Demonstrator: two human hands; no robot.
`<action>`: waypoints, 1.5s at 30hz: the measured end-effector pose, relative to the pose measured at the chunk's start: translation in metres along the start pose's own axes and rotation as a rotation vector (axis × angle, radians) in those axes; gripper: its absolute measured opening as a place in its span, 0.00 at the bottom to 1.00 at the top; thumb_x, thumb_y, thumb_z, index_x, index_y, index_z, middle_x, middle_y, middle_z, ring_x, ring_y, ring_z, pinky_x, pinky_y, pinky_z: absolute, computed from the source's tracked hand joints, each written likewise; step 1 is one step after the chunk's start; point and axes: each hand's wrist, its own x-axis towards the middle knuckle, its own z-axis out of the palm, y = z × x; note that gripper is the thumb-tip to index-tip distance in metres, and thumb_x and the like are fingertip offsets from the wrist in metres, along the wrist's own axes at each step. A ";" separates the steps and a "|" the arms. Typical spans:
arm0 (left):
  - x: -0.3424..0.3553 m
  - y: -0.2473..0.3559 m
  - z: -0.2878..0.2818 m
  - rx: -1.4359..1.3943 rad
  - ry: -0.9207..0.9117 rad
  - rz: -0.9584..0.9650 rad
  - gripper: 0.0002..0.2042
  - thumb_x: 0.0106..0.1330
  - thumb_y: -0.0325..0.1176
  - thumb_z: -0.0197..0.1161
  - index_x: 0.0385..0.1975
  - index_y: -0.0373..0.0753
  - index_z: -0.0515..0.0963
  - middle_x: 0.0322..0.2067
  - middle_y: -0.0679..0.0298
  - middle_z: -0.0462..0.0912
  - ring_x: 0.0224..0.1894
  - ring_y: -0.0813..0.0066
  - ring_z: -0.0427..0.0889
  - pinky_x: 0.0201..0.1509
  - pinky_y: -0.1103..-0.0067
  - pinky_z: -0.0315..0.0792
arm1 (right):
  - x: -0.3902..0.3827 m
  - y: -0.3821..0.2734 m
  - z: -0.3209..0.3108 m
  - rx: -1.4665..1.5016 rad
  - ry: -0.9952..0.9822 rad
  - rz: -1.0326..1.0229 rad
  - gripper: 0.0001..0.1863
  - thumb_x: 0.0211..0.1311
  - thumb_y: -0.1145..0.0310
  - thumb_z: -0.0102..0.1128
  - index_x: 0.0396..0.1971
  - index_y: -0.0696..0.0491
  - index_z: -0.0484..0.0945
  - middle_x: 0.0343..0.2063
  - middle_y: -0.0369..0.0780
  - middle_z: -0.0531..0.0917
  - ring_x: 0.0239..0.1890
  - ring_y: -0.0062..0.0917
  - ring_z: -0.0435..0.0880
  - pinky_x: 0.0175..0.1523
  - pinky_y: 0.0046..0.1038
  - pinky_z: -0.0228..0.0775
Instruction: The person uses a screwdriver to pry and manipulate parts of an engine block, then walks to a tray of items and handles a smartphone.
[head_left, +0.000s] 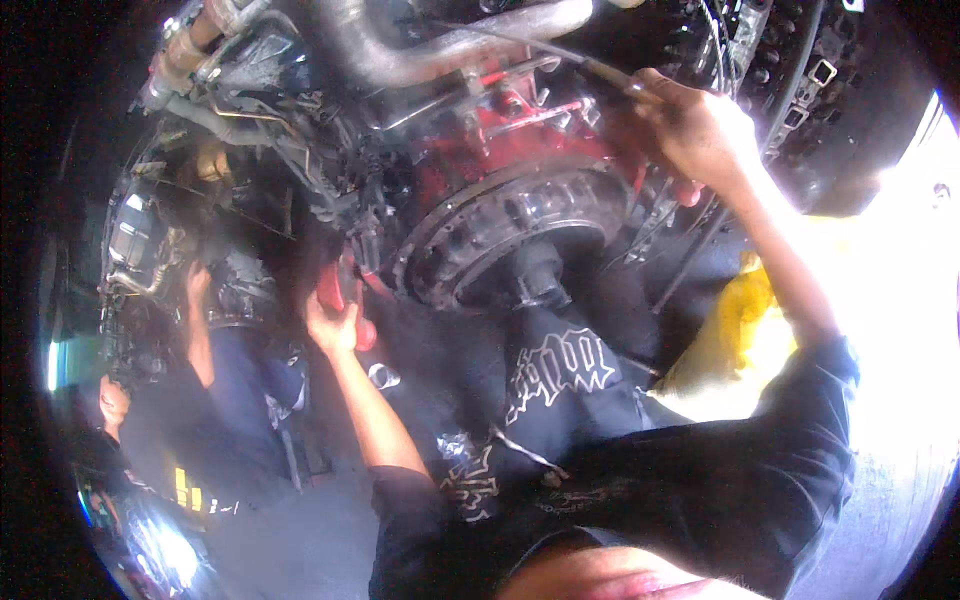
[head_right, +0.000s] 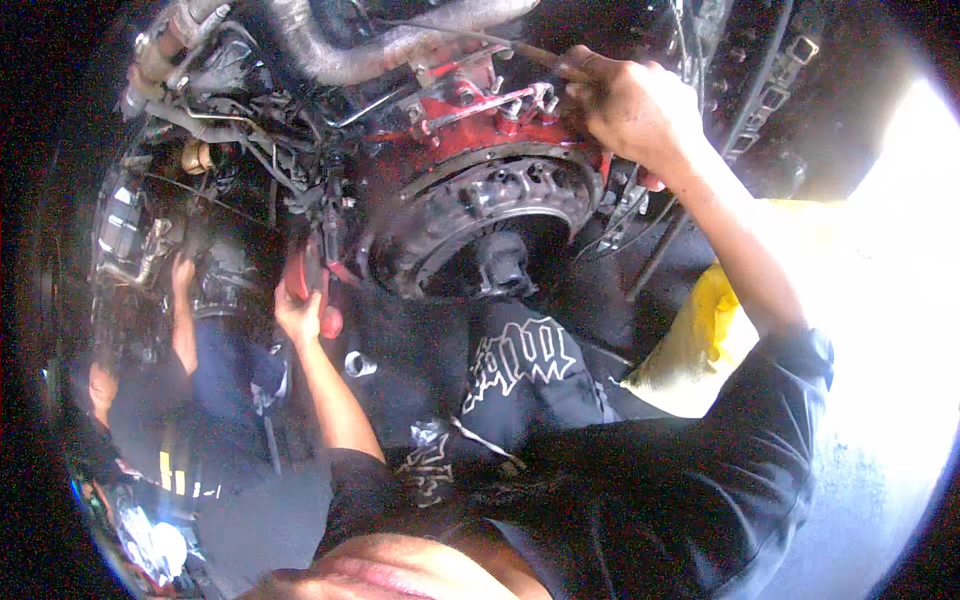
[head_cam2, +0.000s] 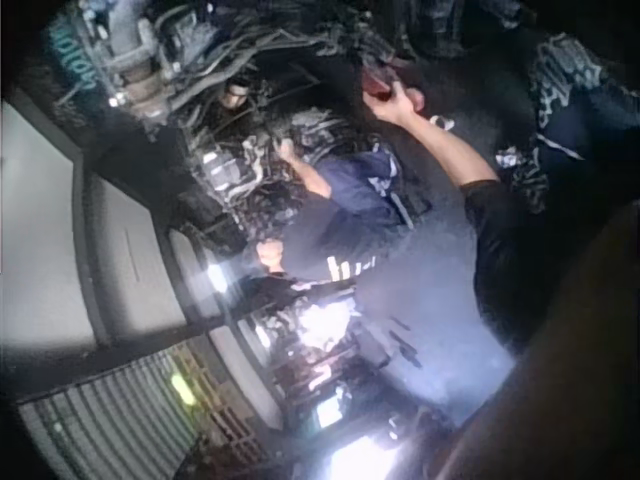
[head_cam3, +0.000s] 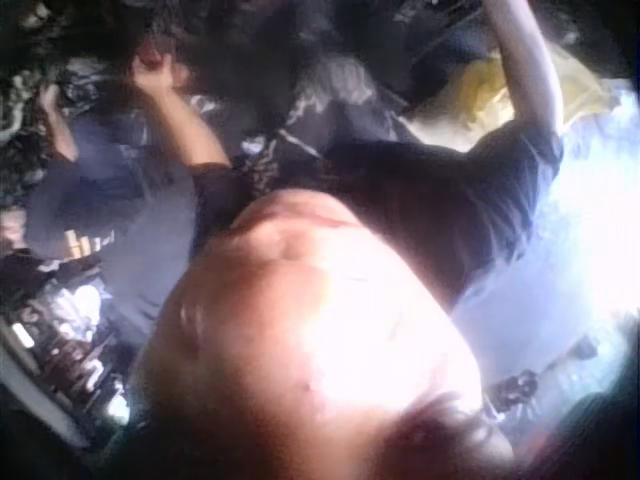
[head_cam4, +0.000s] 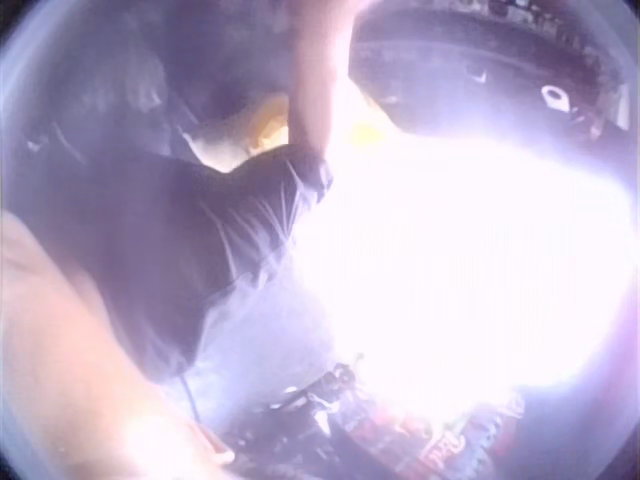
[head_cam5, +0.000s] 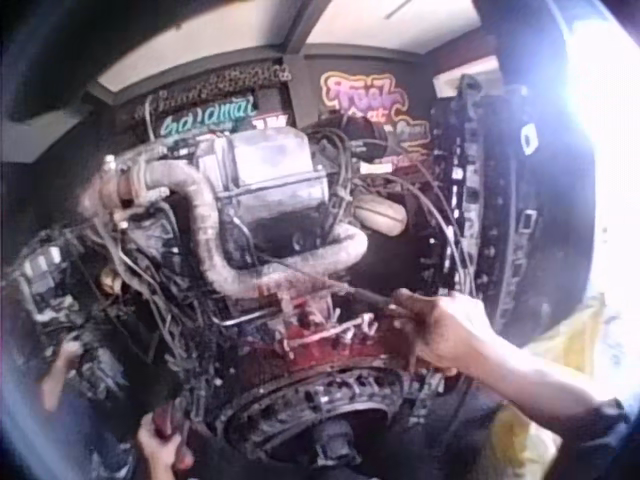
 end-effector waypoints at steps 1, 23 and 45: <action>-0.006 0.025 0.020 -0.155 -0.020 -0.007 0.30 0.37 0.26 0.72 0.47 0.32 0.74 0.47 0.54 0.78 0.52 0.61 0.76 0.56 0.69 0.71 | 0.001 -0.006 0.003 -0.081 0.002 0.030 0.17 0.60 0.55 0.54 0.49 0.39 0.78 0.29 0.46 0.84 0.33 0.44 0.84 0.39 0.44 0.76; -0.007 0.002 0.027 -0.182 -0.062 -0.012 0.25 0.44 0.20 0.67 0.47 0.29 0.73 0.42 0.60 0.78 0.45 0.71 0.76 0.53 0.74 0.70 | -0.050 -0.042 0.066 0.853 0.486 -0.460 0.15 0.50 0.77 0.53 0.40 0.61 0.79 0.46 0.49 0.79 0.46 0.35 0.80 0.52 0.32 0.70; -0.009 0.007 0.024 -0.235 -0.091 -0.051 0.27 0.44 0.15 0.63 0.50 0.28 0.70 0.45 0.58 0.77 0.49 0.70 0.76 0.56 0.74 0.68 | -0.114 -0.058 0.177 1.246 0.474 0.174 0.13 0.55 0.74 0.65 0.40 0.64 0.81 0.44 0.53 0.82 0.48 0.40 0.83 0.53 0.33 0.73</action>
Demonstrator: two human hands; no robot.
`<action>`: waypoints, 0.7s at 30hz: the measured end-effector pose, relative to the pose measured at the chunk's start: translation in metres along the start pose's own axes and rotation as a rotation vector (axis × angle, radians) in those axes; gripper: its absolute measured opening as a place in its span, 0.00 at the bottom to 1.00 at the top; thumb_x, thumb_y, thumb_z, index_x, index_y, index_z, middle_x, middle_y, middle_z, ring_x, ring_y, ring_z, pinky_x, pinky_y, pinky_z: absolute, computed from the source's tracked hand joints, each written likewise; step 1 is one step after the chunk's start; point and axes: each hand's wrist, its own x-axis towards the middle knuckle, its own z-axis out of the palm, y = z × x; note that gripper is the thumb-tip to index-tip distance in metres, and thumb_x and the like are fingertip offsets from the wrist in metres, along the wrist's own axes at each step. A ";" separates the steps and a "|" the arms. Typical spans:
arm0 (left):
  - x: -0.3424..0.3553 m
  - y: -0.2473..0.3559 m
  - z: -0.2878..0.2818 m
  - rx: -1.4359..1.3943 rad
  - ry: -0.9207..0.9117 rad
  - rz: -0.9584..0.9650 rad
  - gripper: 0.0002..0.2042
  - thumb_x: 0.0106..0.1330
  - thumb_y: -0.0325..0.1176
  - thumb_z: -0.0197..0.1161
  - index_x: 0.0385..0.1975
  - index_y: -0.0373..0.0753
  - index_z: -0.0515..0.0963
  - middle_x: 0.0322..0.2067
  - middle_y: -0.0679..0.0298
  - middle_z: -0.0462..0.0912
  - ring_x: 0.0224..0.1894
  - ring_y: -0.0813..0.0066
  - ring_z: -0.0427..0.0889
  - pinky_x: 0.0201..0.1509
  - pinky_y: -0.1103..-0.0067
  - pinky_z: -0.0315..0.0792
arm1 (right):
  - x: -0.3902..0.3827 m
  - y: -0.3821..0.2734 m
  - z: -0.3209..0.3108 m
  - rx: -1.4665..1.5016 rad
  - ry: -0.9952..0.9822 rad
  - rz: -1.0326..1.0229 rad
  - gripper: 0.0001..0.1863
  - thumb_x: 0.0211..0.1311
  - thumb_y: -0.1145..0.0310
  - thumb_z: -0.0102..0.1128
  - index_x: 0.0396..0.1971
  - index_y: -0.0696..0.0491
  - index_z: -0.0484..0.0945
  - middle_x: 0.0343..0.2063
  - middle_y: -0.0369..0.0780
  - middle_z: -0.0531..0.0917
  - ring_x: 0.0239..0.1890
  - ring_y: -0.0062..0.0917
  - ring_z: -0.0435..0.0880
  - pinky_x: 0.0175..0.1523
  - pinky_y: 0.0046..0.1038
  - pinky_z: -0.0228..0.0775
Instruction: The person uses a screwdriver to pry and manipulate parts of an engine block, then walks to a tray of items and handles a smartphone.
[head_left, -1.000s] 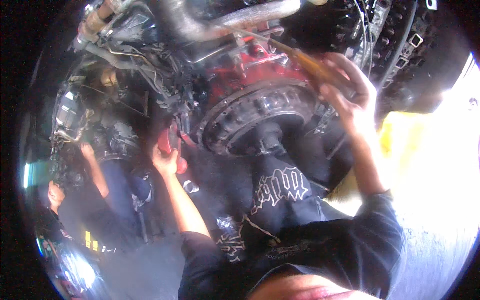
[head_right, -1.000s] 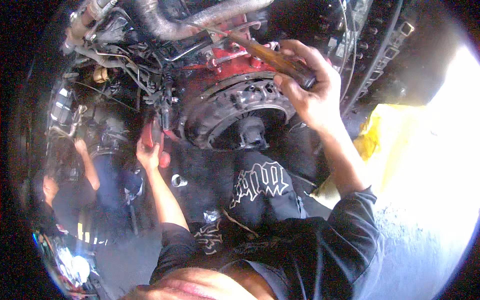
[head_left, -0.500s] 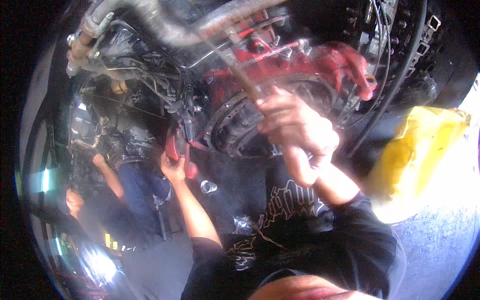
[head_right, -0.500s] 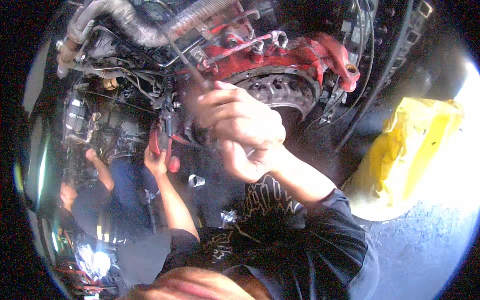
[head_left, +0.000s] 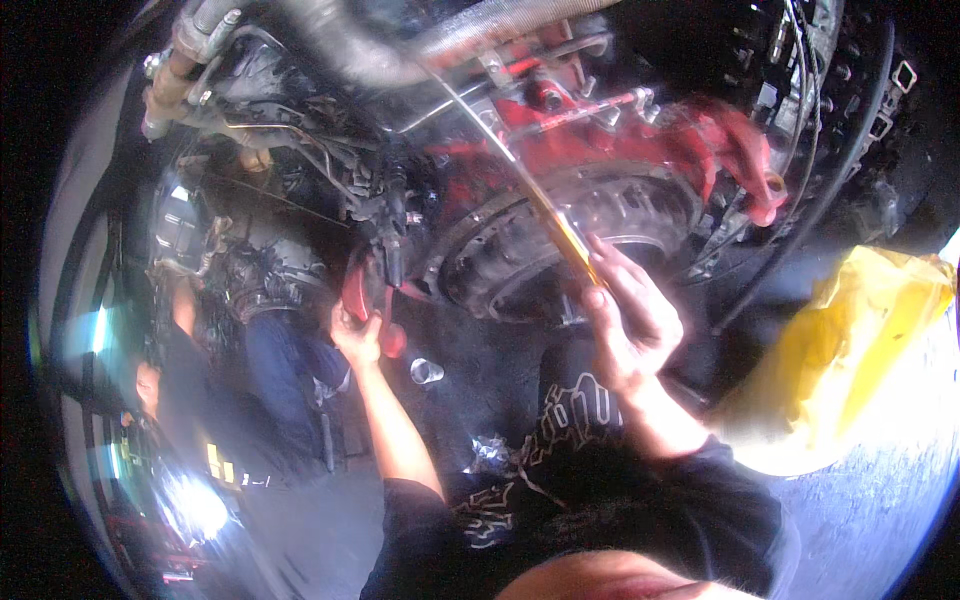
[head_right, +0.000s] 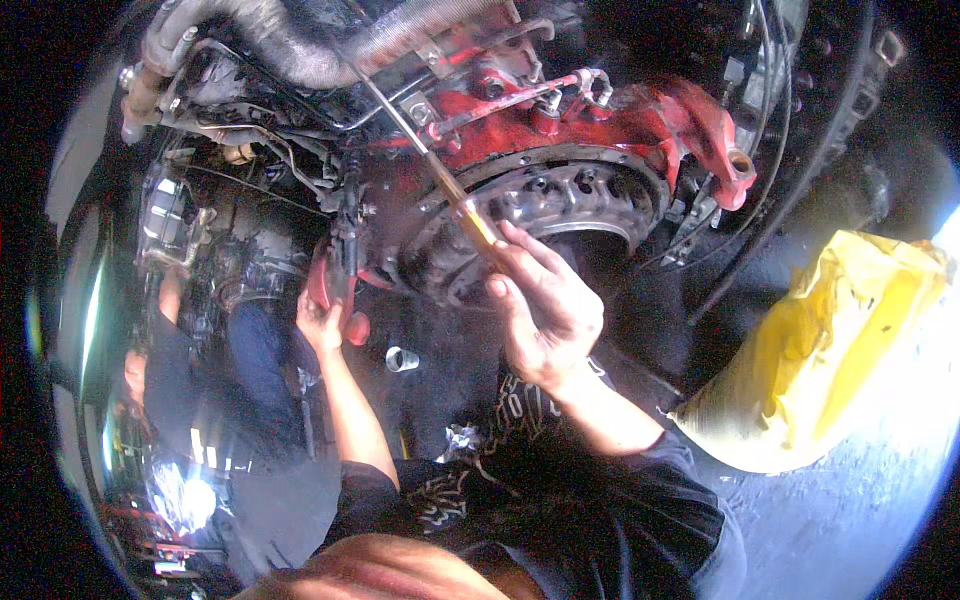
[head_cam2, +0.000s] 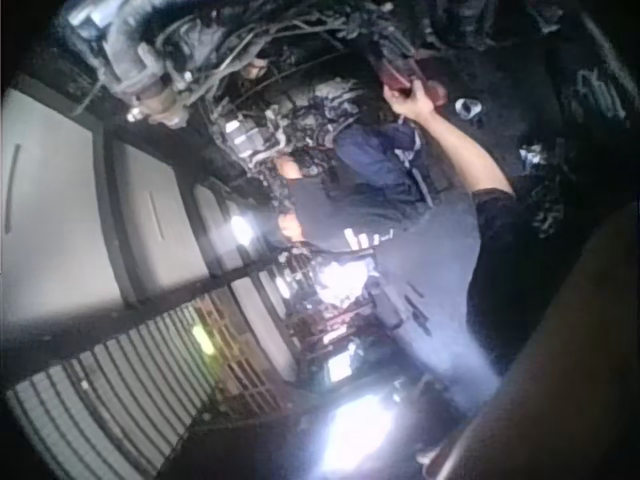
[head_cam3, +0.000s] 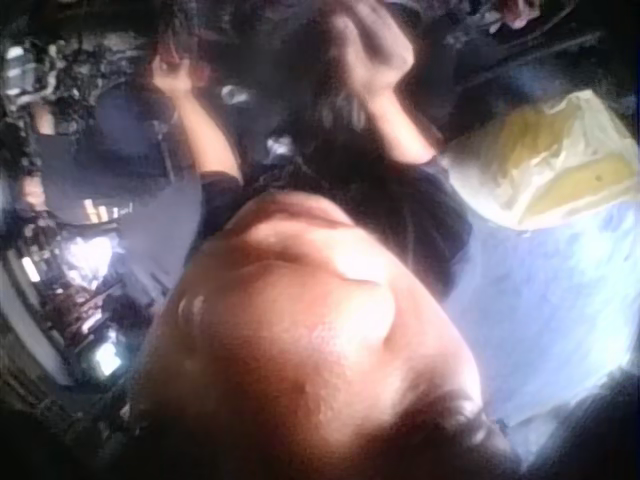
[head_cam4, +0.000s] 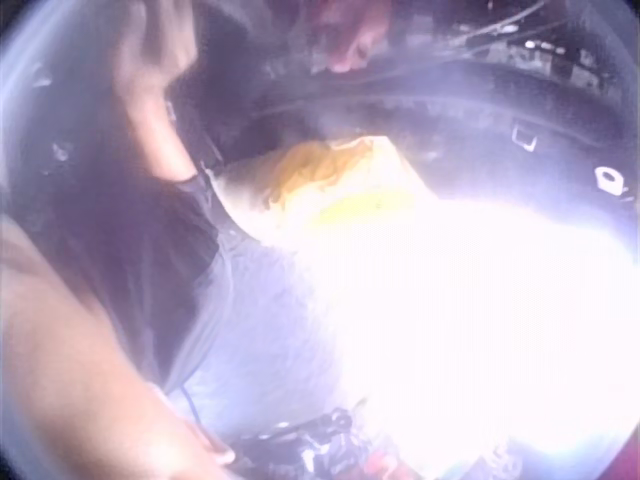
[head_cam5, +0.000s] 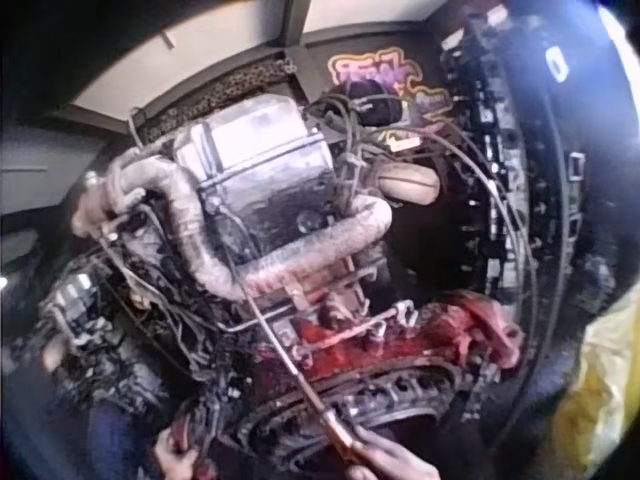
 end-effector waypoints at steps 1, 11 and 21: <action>-0.001 0.002 -0.001 -0.022 -0.010 -0.027 0.27 0.45 0.15 0.64 0.50 0.27 0.70 0.46 0.57 0.77 0.49 0.69 0.76 0.57 0.73 0.68 | 0.000 -0.005 -0.004 -0.062 -0.028 -0.025 0.12 0.55 0.75 0.64 0.39 0.63 0.81 0.44 0.53 0.82 0.47 0.39 0.83 0.52 0.31 0.74; -0.006 0.057 0.015 0.676 0.217 0.100 0.49 0.46 0.24 0.73 0.67 0.29 0.47 0.63 0.42 0.61 0.67 0.57 0.60 0.69 0.65 0.56 | 0.031 -0.049 -0.004 -0.015 -0.186 -0.027 0.16 0.55 0.74 0.61 0.45 0.62 0.78 0.48 0.54 0.78 0.51 0.38 0.80 0.54 0.31 0.71; 0.041 0.277 0.178 0.352 -0.334 0.995 0.35 0.50 0.40 0.73 0.58 0.34 0.68 0.60 0.48 0.70 0.65 0.49 0.65 0.68 0.57 0.58 | 0.022 -0.047 0.015 0.004 -0.106 0.066 0.19 0.52 0.70 0.68 0.43 0.63 0.78 0.45 0.52 0.81 0.51 0.36 0.80 0.57 0.32 0.70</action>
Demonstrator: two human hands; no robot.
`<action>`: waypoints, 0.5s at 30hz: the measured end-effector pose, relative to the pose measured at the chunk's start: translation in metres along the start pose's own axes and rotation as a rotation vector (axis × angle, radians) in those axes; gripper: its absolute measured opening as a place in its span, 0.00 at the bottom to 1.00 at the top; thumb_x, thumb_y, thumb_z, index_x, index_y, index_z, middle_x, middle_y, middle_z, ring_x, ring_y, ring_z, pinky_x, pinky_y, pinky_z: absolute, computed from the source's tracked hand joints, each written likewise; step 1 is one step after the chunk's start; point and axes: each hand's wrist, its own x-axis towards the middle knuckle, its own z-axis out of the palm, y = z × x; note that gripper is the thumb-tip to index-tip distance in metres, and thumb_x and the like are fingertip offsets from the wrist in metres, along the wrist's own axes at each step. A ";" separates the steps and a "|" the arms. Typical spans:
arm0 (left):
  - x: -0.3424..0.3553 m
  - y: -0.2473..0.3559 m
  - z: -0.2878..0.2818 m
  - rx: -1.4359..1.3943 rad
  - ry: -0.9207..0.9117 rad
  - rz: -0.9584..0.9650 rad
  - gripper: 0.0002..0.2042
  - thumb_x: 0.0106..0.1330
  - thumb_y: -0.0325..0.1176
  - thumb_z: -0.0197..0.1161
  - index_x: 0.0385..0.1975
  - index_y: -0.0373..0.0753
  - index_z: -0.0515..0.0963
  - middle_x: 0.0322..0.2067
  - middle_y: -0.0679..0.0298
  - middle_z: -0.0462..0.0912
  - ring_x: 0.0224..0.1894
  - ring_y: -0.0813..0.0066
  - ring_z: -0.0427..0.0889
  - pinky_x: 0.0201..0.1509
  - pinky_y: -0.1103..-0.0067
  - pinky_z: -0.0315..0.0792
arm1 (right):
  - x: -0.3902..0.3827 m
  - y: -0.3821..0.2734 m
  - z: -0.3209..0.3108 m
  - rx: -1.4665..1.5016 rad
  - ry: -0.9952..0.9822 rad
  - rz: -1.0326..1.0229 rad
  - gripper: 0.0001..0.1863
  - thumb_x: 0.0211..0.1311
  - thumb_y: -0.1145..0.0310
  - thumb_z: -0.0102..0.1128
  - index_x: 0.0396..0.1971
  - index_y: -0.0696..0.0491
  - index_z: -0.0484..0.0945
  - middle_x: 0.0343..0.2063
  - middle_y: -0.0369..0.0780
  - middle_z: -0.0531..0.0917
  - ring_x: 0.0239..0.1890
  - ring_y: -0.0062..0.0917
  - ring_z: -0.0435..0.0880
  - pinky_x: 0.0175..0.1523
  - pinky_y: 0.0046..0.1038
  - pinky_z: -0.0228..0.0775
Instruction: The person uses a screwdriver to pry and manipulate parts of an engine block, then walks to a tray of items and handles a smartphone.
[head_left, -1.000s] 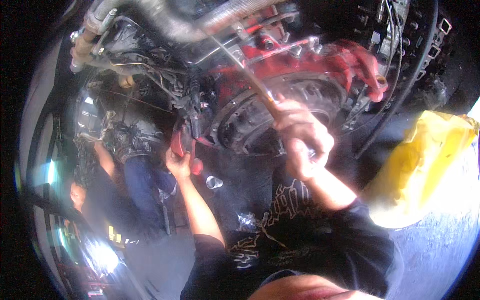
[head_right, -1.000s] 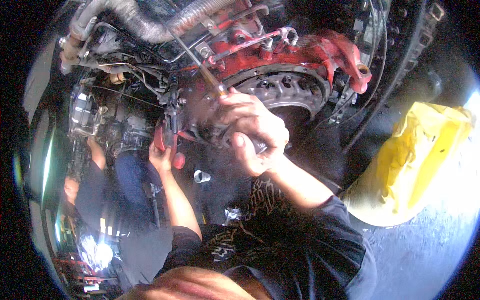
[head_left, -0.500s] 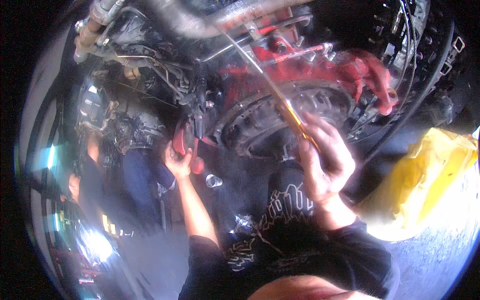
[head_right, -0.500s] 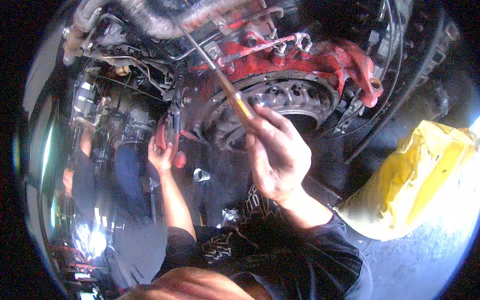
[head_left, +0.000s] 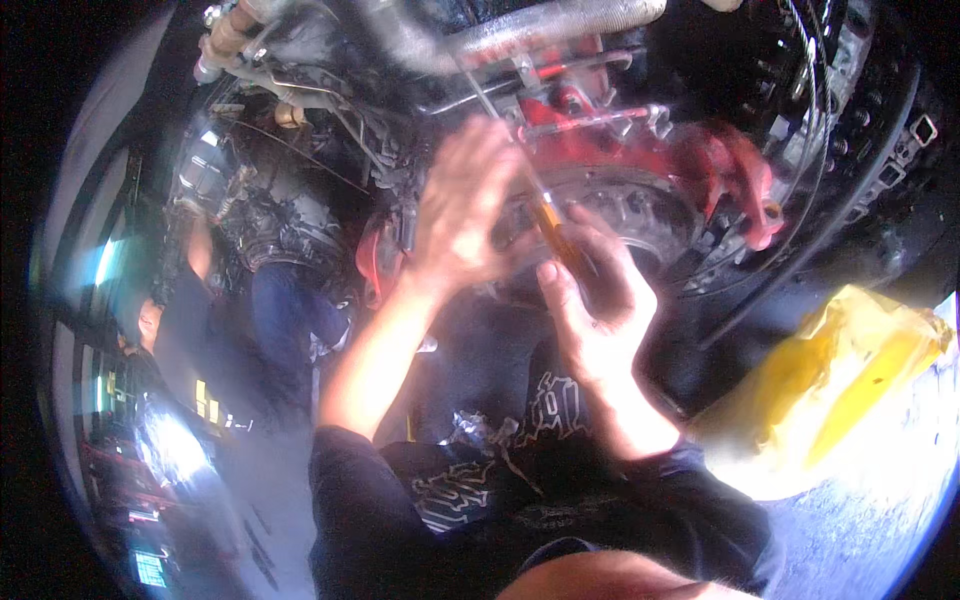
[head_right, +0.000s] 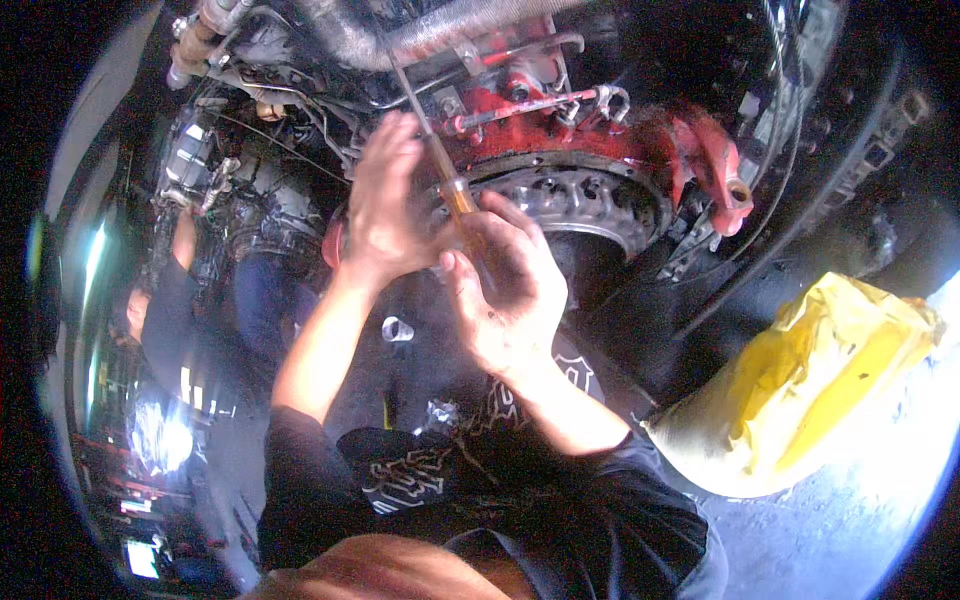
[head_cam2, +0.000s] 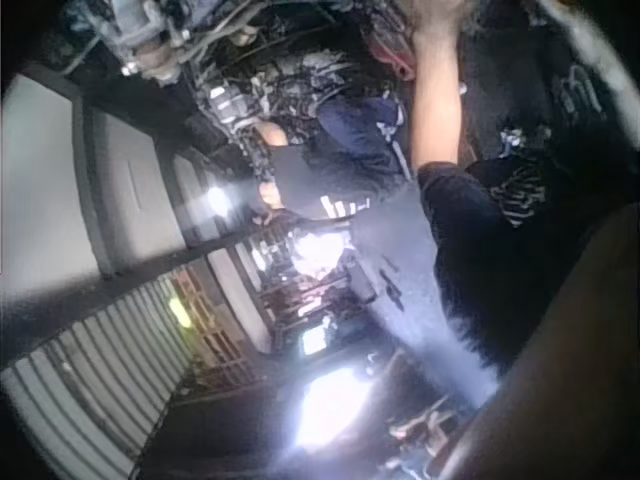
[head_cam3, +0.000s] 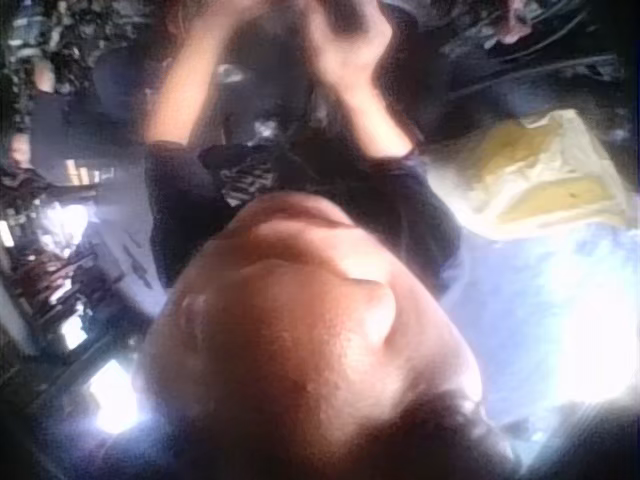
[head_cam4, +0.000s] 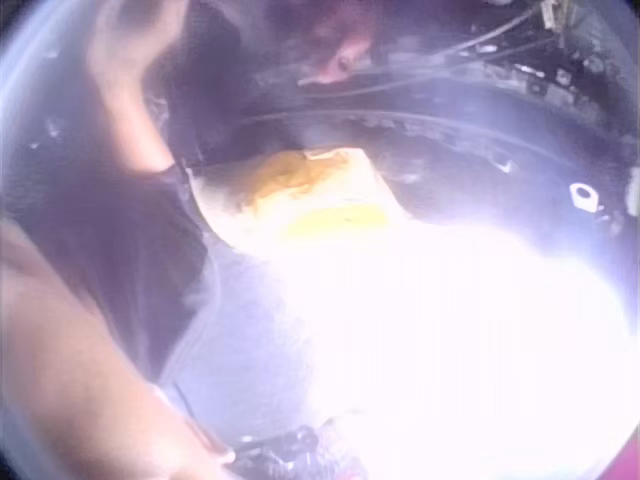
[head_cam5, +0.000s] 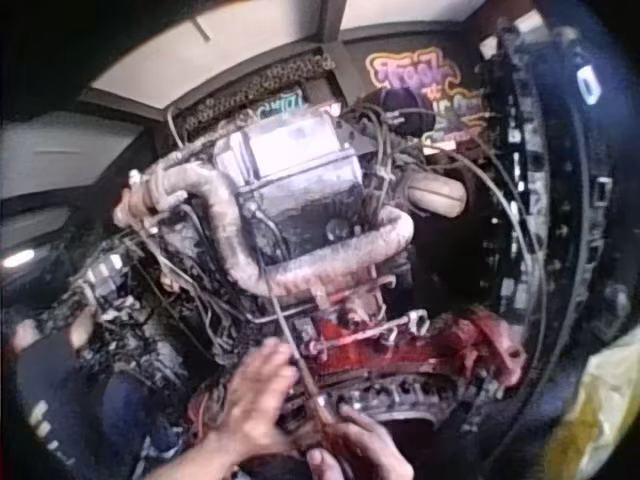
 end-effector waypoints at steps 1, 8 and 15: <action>0.006 0.000 0.007 0.048 -0.084 0.083 0.32 0.54 0.43 0.70 0.57 0.37 0.68 0.60 0.49 0.69 0.66 0.51 0.65 0.69 0.57 0.55 | -0.002 -0.005 -0.002 0.048 -0.009 0.115 0.20 0.54 0.70 0.67 0.45 0.65 0.77 0.46 0.51 0.81 0.51 0.34 0.80 0.58 0.31 0.70; 0.032 0.008 0.038 -0.055 -0.238 0.342 0.10 0.50 0.34 0.61 0.29 0.36 0.78 0.28 0.62 0.80 0.37 0.63 0.81 0.53 0.62 0.74 | 0.006 0.001 -0.021 0.096 -0.073 0.309 0.23 0.60 0.74 0.60 0.54 0.68 0.71 0.44 0.52 0.83 0.49 0.27 0.80 0.56 0.25 0.69; 0.027 -0.001 0.033 -0.151 -0.207 0.328 0.08 0.45 0.34 0.63 0.22 0.38 0.75 0.22 0.64 0.76 0.26 0.66 0.77 0.32 0.70 0.70 | -0.001 0.002 -0.009 0.035 -0.097 0.281 0.22 0.58 0.75 0.61 0.50 0.72 0.72 0.42 0.56 0.83 0.48 0.30 0.82 0.58 0.27 0.68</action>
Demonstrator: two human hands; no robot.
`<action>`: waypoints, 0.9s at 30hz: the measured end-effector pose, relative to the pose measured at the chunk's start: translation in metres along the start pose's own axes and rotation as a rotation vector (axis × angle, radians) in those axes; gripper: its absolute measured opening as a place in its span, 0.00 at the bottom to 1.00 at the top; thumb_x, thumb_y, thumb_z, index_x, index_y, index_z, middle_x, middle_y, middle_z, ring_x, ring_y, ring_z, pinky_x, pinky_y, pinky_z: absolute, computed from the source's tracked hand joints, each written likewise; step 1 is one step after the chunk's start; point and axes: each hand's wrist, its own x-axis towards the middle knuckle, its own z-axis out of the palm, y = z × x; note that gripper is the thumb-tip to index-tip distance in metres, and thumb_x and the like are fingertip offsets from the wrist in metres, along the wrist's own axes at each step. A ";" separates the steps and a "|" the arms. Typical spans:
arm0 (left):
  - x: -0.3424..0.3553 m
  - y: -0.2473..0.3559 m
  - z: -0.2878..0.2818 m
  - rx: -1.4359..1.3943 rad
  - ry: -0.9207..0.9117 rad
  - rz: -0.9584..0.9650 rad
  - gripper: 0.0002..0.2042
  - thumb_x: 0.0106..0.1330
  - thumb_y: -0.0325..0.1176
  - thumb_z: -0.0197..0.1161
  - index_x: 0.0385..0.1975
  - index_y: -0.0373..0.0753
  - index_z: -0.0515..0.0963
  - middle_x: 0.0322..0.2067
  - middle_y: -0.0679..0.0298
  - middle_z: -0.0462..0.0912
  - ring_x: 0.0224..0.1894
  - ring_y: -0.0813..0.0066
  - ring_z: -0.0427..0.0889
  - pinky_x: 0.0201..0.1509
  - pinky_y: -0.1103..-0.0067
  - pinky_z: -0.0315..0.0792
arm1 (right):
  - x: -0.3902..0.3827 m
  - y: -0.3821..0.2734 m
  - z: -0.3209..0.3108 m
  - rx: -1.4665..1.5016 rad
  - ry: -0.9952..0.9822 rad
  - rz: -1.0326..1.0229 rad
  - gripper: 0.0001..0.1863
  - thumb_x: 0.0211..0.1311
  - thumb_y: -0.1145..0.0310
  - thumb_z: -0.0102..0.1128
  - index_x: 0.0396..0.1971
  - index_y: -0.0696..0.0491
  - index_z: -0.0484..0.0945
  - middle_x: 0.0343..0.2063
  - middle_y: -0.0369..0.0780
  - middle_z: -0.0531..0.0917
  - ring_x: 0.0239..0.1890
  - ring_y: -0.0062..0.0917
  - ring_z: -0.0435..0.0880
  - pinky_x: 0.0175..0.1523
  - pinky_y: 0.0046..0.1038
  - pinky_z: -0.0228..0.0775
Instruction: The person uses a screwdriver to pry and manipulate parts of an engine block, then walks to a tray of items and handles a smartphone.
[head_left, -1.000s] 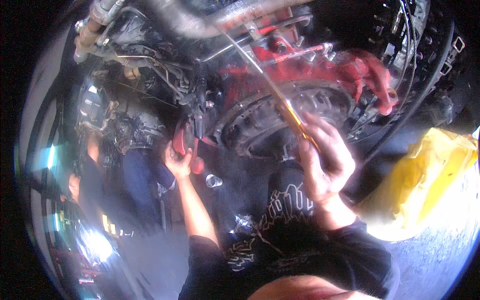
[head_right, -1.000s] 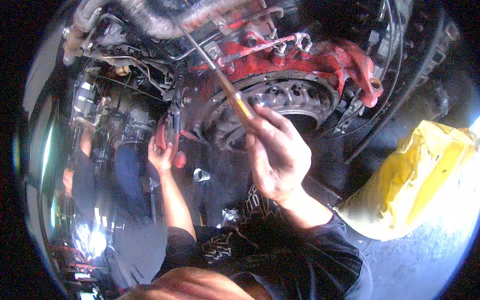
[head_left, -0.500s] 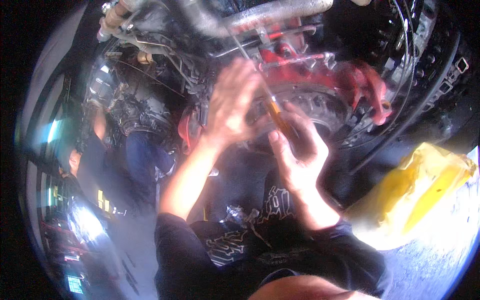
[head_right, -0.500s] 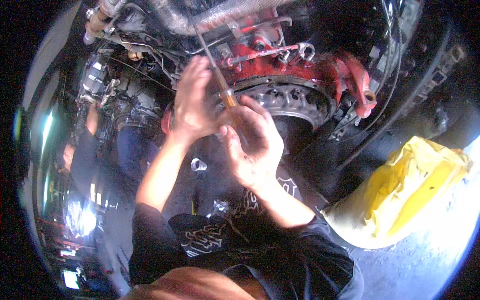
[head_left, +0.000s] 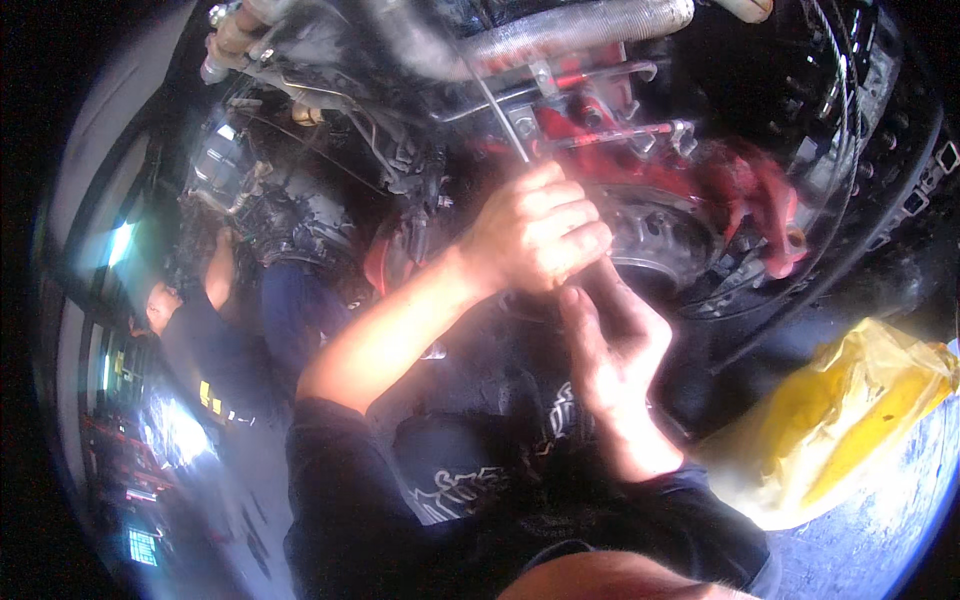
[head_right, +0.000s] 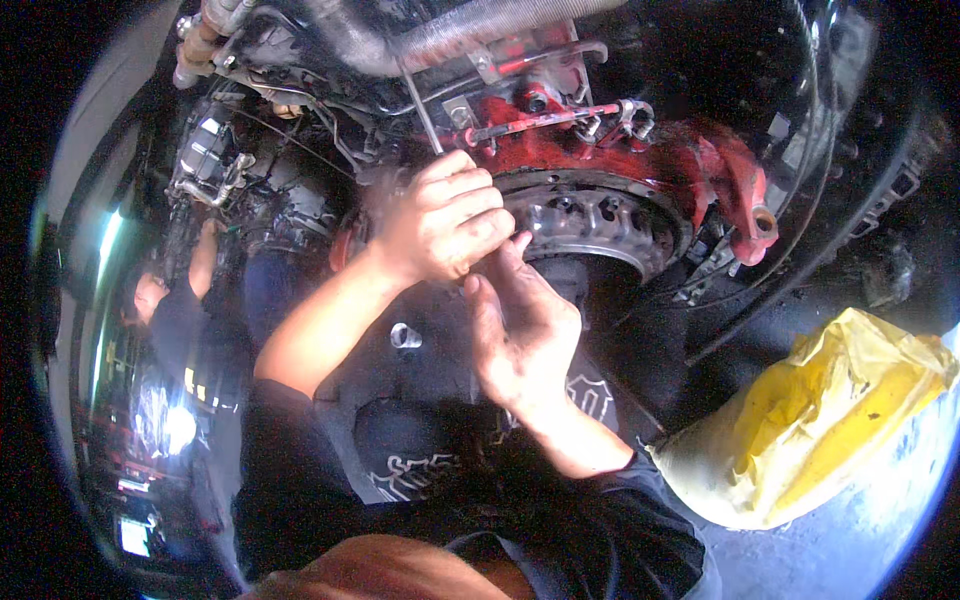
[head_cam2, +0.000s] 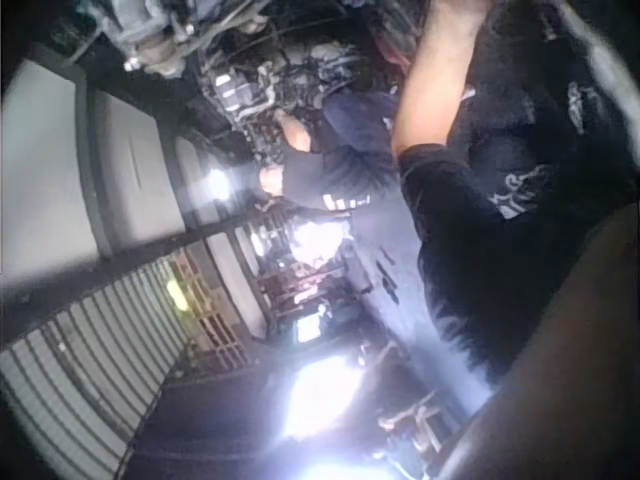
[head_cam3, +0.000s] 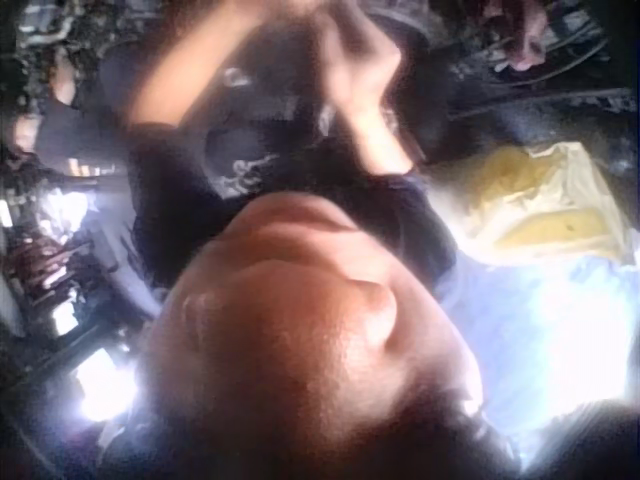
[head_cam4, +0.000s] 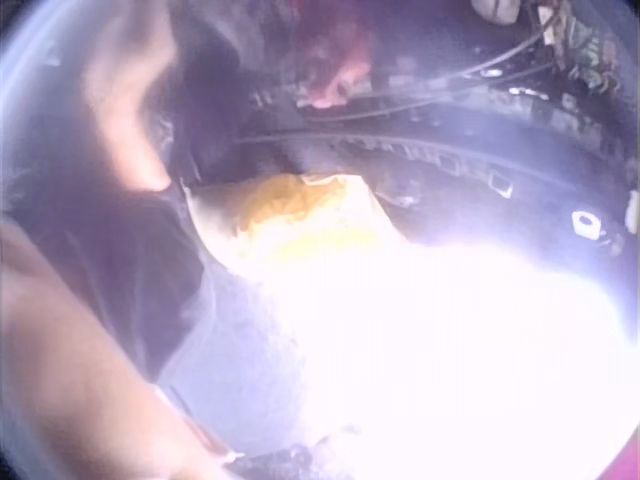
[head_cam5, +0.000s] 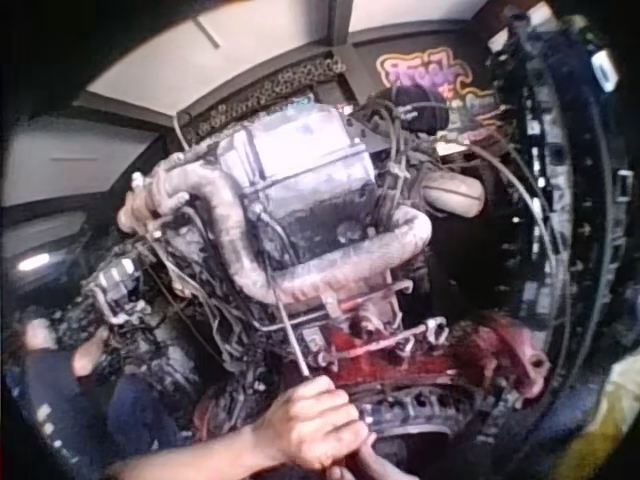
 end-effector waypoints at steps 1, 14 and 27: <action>0.008 -0.001 -0.001 -0.011 0.006 0.001 0.08 0.45 0.34 0.63 0.22 0.38 0.75 0.22 0.64 0.76 0.26 0.66 0.77 0.32 0.70 0.70 | 0.000 -0.005 -0.003 0.013 0.012 0.018 0.21 0.58 0.76 0.61 0.49 0.73 0.72 0.42 0.56 0.82 0.48 0.31 0.82 0.60 0.28 0.67; -0.003 -0.022 0.021 0.058 -0.004 0.050 0.09 0.43 0.37 0.64 0.20 0.41 0.75 0.19 0.66 0.74 0.23 0.69 0.74 0.30 0.71 0.69 | 0.014 0.032 -0.001 0.089 0.088 -0.029 0.17 0.57 0.78 0.62 0.47 0.68 0.77 0.36 0.46 0.85 0.41 0.22 0.81 0.51 0.21 0.70; 0.005 -0.019 0.023 0.014 0.123 0.062 0.09 0.41 0.37 0.64 0.18 0.42 0.73 0.19 0.67 0.72 0.21 0.71 0.73 0.26 0.73 0.68 | 0.012 0.002 0.002 0.121 0.124 0.142 0.15 0.58 0.80 0.60 0.44 0.70 0.77 0.33 0.42 0.84 0.39 0.20 0.80 0.59 0.23 0.64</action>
